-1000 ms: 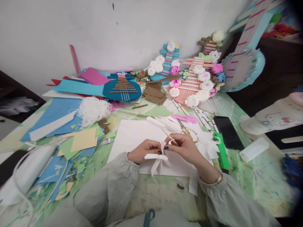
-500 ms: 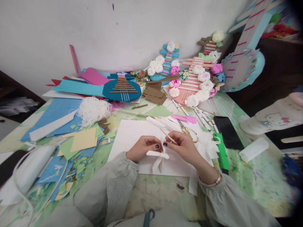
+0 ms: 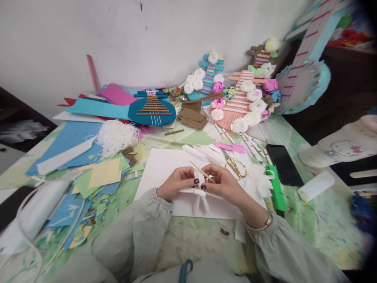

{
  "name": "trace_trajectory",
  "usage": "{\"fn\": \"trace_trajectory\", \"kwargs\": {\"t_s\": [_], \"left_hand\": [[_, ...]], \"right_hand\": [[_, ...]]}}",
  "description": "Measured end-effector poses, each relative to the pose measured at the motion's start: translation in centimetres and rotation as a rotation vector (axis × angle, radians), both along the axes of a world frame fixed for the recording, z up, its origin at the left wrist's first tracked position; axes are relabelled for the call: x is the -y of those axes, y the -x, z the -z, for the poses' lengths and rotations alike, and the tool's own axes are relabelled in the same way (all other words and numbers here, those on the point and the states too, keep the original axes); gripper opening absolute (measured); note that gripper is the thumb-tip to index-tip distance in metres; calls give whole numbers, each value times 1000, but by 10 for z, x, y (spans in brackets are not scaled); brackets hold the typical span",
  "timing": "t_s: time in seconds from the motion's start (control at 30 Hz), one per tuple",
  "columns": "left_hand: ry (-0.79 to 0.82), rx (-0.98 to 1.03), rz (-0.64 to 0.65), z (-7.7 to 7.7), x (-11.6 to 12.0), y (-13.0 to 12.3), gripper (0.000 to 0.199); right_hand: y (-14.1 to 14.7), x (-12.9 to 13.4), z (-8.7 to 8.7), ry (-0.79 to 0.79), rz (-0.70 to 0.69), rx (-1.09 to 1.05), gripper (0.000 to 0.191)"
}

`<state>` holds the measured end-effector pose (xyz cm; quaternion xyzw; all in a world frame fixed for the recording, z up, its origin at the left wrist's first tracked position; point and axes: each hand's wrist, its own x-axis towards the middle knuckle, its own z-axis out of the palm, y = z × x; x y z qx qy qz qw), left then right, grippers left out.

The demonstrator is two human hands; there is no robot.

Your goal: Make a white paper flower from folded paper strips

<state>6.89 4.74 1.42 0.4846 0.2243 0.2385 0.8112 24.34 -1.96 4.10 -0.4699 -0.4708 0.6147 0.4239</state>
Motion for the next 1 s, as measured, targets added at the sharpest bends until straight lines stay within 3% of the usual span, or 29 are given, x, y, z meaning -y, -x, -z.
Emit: {"fn": "trace_trajectory", "kwargs": {"t_s": [0.27,0.63,0.73,0.87,1.0], "left_hand": [[2,4,19,-1,0,0,20],[-53,-57,-4,-3,-1,0,22],[-80,-118,-31,-5,-3,0,24],[-77,-205,40,-9,-4,3,26],[-119,-267,100,-17,-4,6,24]], "right_hand": [[1,0,1,94,11,-26,36],[-1,-1,3,25,5,48,36],[-5,-1,2,-54,26,247,28],[-15,0,-6,-332,63,663,19],[-22,3,-12,-388,-28,772,28]]}}
